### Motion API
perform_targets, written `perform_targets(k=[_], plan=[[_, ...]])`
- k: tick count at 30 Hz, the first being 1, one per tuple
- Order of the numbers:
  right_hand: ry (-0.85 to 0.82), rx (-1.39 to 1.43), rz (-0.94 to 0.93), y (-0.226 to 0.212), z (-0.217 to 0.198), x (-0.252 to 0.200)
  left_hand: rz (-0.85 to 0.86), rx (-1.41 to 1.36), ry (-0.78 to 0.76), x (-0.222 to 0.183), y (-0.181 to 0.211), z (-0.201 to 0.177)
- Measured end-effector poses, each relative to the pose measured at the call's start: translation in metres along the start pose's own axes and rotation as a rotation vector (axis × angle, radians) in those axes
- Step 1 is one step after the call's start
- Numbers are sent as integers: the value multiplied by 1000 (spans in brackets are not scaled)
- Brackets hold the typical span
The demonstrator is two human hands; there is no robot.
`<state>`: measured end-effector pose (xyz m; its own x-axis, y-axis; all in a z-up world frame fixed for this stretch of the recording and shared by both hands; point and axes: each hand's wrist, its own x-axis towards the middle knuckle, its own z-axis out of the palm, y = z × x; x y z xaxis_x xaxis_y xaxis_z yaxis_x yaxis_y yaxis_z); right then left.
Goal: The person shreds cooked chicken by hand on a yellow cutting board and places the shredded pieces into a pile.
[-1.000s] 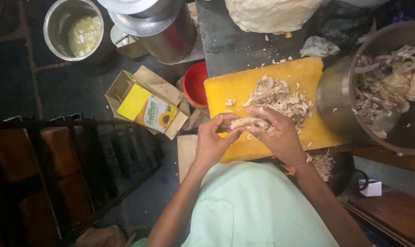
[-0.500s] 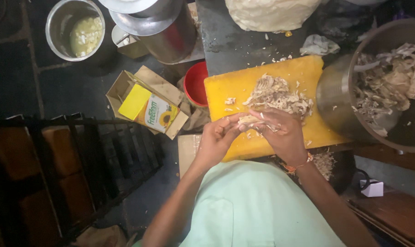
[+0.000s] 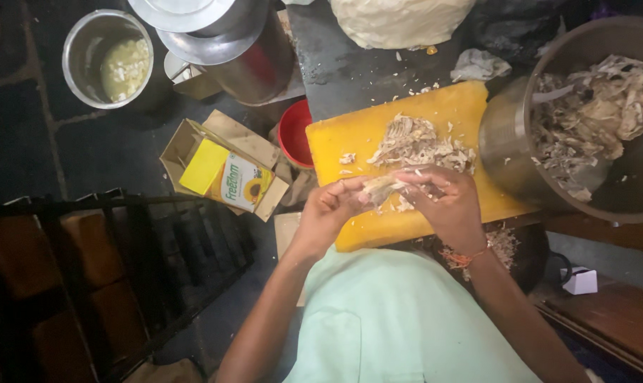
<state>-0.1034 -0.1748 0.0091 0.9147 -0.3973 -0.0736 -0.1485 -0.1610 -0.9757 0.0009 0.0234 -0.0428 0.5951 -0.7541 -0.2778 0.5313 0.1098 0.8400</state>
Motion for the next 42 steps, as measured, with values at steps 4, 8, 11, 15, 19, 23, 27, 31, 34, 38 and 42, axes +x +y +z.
perform_targets(k=[4, 8, 11, 15, 19, 23, 27, 31, 34, 38, 42], plan=[[-5, -81, -101, 6, -5, -2, -16, -23, -19, 2, -1, 5], [27, -217, -177, 5, -9, -4, 33, 76, -58, 5, -4, 11], [76, -200, -176, 1, -8, -6, 83, 131, -42, 6, -6, 21], [136, -218, -241, -3, -12, -11, 72, 91, -48, 14, -2, 36], [203, -255, -254, -3, -18, -18, 64, 75, -113, 19, 0, 43], [263, -302, -236, -1, -26, -27, -11, 103, -116, 28, -15, 49], [294, -351, -256, 2, -33, -33, 0, 171, -176, 36, -22, 51], [340, -444, -285, 0, -36, -38, -47, 158, -226, 44, -23, 59], [360, -446, -311, -6, -34, -40, -141, 108, -252, 43, -27, 71], [333, -458, -161, -13, -37, -47, -244, 84, -274, 41, -22, 75], [358, -101, 56, 20, -29, -45, -214, 126, -307, 45, -17, 71]])
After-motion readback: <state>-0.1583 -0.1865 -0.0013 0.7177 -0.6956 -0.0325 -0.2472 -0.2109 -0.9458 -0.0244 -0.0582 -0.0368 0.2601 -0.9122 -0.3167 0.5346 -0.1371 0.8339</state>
